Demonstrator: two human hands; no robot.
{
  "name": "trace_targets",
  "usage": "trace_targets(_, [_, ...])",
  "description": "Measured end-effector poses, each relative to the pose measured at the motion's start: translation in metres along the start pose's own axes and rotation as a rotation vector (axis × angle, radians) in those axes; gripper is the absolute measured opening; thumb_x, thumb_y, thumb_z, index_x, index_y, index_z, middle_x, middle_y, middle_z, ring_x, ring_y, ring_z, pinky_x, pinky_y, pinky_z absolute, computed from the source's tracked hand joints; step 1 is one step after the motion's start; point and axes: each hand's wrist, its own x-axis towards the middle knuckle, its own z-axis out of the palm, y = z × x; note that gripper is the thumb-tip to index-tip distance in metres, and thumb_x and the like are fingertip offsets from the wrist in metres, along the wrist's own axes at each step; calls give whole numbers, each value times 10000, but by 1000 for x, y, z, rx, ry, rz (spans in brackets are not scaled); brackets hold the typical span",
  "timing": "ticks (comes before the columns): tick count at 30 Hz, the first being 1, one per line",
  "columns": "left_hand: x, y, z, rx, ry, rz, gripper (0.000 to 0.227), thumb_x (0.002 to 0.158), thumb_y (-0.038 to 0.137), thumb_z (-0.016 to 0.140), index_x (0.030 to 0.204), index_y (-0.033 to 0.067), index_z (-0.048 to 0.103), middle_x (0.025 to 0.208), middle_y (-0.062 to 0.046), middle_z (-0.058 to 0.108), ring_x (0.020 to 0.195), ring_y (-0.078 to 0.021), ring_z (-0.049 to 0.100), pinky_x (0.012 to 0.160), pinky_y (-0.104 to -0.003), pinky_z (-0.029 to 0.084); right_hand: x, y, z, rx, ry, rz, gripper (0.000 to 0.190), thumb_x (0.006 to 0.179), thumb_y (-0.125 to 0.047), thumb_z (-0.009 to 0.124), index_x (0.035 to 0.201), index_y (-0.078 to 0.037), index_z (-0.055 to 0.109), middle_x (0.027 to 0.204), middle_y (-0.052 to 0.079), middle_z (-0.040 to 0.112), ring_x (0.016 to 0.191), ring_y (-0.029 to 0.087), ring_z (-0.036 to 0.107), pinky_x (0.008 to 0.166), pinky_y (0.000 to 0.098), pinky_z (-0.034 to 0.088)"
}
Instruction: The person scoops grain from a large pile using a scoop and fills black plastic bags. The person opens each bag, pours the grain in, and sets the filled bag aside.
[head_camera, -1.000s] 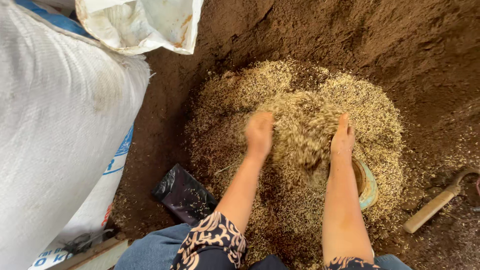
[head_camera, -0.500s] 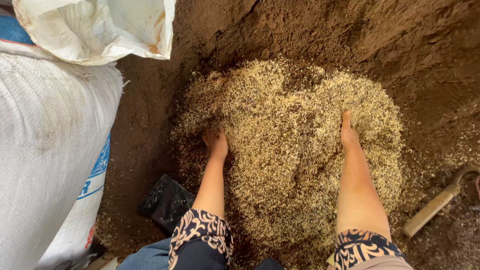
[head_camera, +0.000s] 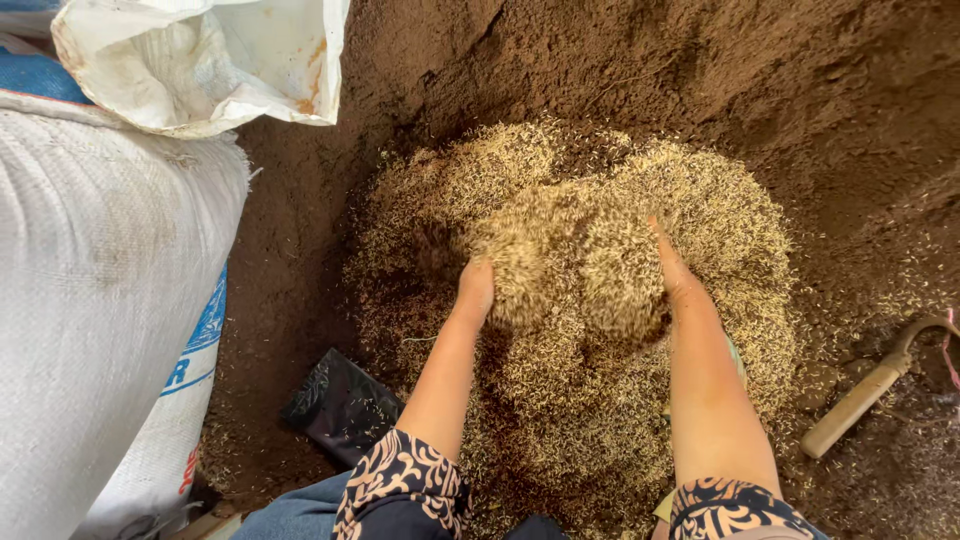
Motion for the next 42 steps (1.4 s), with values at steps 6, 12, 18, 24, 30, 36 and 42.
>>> trace_targets(6, [-79,87,-12,287,-201,122,569,941,493,510,1305,59,565,1386,-143,577,1304,-316,547,1115,-481,425,-75,-49,-15,-189,41,-74,777,866,-722,358,1545,-345,382,1695,3,148,1552,327,132,1178,691,207])
trace_targets(12, [-35,141,-19,412,307,548,527,940,452,614,1334,102,585,1528,-170,482,1452,-339,407,1229,-531,249,-14,-102,-21,-181,390,-449,530,959,-527,556,1316,-145,643,1437,90,612,1350,267,553,1144,481,422])
trace_targets(18, [72,161,-7,545,415,535,847,983,643,434,1616,144,175,1671,-223,135,1514,-445,79,1164,-662,56,81,-132,-4,-291,514,-769,667,992,-650,482,1469,-185,524,1610,170,353,1485,385,309,1187,536,261])
trace_targets(24, [92,172,0,465,197,350,886,909,749,244,1631,239,190,1666,-76,251,1526,-366,222,1194,-652,131,94,-153,0,-299,197,-349,971,823,-864,241,1614,-303,292,1681,82,268,1556,345,207,1246,543,207])
trace_targets(30, [46,170,17,161,-98,363,858,963,709,295,1606,142,311,1654,-72,342,1528,-319,279,1212,-548,229,68,-138,10,-159,-13,-220,1100,712,-928,161,1610,-304,279,1703,74,152,1569,357,114,1173,739,73])
trace_targets(36, [-13,134,37,-109,-212,488,826,916,619,560,1532,85,426,1522,-146,499,1425,-303,448,1161,-491,376,33,-64,8,-18,1,-320,1133,668,-901,345,1605,-268,284,1685,88,208,1559,345,161,1178,690,111])
trace_targets(42, [-89,107,31,144,-108,705,473,894,324,743,1304,100,672,1408,-140,614,1354,-306,539,1149,-485,417,-47,-23,5,28,6,-541,906,720,-463,783,1523,-213,447,1507,122,559,1374,327,538,1156,504,400])
